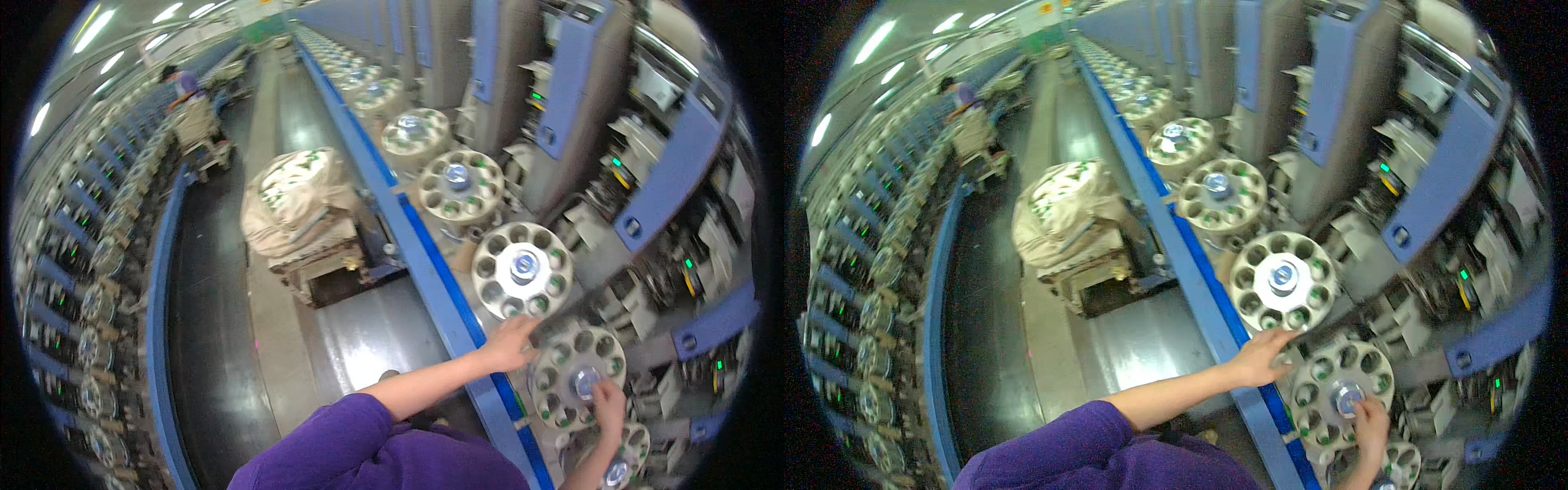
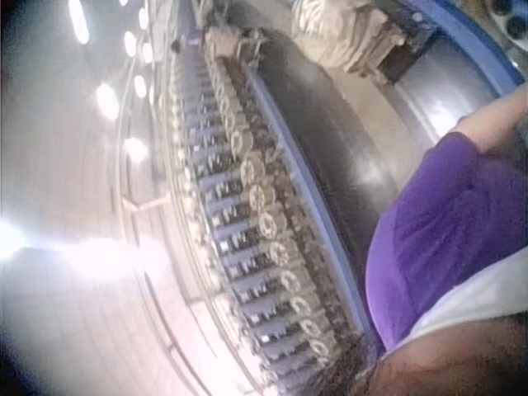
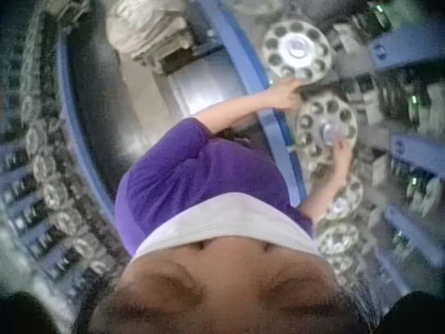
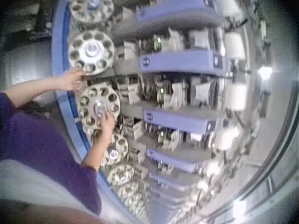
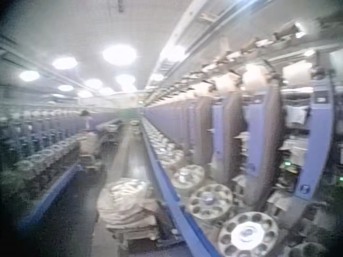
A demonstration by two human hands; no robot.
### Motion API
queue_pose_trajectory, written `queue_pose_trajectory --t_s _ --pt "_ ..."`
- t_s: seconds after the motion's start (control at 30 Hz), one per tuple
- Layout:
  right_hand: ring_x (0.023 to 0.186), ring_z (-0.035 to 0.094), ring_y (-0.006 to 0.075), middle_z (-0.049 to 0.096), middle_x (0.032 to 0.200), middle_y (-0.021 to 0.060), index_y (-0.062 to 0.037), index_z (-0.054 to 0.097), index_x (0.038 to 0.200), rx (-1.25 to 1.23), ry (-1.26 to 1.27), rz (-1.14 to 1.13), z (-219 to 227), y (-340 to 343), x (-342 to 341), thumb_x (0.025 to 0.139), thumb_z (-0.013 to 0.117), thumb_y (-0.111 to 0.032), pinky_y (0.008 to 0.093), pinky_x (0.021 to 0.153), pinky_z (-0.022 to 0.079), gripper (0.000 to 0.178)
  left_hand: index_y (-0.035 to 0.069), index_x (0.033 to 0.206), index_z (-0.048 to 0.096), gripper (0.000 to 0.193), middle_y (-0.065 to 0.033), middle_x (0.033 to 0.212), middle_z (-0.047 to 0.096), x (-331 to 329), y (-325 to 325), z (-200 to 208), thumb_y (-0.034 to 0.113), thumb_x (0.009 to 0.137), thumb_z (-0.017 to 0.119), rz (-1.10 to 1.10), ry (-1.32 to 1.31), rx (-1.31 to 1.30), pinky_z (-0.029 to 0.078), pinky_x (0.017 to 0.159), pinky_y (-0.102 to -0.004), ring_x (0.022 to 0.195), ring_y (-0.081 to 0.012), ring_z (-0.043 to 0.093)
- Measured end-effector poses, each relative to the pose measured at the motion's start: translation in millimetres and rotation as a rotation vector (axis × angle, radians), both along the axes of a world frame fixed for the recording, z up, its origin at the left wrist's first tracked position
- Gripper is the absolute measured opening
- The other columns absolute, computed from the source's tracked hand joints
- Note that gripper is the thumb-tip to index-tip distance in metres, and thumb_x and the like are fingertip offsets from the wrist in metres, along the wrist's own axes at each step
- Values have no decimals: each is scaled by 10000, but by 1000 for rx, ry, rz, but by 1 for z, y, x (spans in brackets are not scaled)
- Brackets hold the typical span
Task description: The person repeatedly takes white cylindrical spools with green ends from a cloth bag and places them into slots on rotating circular fixtures along a factory line. The person moves along the line, refilling multiple fixtures in sequence.
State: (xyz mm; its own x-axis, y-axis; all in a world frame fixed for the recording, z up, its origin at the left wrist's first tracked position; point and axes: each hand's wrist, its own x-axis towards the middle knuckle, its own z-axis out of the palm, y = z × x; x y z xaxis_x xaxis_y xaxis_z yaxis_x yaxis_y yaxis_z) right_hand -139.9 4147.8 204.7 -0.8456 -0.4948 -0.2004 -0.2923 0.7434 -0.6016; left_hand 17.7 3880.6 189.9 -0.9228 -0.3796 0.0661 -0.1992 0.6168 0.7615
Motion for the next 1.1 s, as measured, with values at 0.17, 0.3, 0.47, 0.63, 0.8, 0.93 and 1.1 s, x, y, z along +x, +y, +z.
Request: queue_pose_trajectory --t_s 0.17,0.3,0.47,0.63,0.8,0.93,1.1 --pt "705 444 188 443 744 67 6 446 751 -175 114 -41 -22 17 -12 778 669 -168 350 736 399 285 187 1217 505 572 -162 1271 456 99 -131 -110 267 676 671 476 -283 -230 336 985 -487 1221 -356 371" --pt "569 551 156 590 687 91 -16 554 819 143 -175 -283 11 0 -16 714 699 -166 288 524 445 234 189 1205 509 577 -114 1323 390 212 -278 -132 262 651 651 768 -590 -309 289 990 -540 1249 -365 299" --pt "697 589 172 633 797 103 -21 610 1004 -5 104 -65 42 -151 33 793 633 -226 287 642 470 295 85 1272 405 680 -132 1336 369 293 -475 -110 327 693 667 1017 -567 -361 264 1026 -492 1281 -364 263" --pt "740 578 149 620 816 75 6 629 919 -46 -141 240 14 -435 126 772 645 -141 256 675 456 209 44 1342 304 805 -134 1412 281 332 -637 -122 359 701 676 1053 -669 -364 195 1063 -502 1316 -368 195" --pt "953 574 304 604 993 126 -45 605 953 -412 144 970 -12 -748 223 803 613 -142 361 809 462 179 56 1055 524 335 -219 929 613 367 -668 -160 273 800 522 487 -624 -41 464 777 -459 870 -362 596" --pt "934 592 272 625 992 113 -45 624 893 -539 356 1337 -76 -911 325 834 534 -198 356 802 473 187 48 955 558 234 -207 729 614 358 -597 -172 215 801 503 211 -502 -39 469 635 -484 694 -367 609" --pt "755 617 285 632 750 91 -100 599 804 229 214 1241 -166 -906 346 802 576 -337 422 669 467 239 77 1041 550 268 -189 767 618 369 -541 -151 234 828 506 109 -568 166 482 638 -451 703 -346 614"
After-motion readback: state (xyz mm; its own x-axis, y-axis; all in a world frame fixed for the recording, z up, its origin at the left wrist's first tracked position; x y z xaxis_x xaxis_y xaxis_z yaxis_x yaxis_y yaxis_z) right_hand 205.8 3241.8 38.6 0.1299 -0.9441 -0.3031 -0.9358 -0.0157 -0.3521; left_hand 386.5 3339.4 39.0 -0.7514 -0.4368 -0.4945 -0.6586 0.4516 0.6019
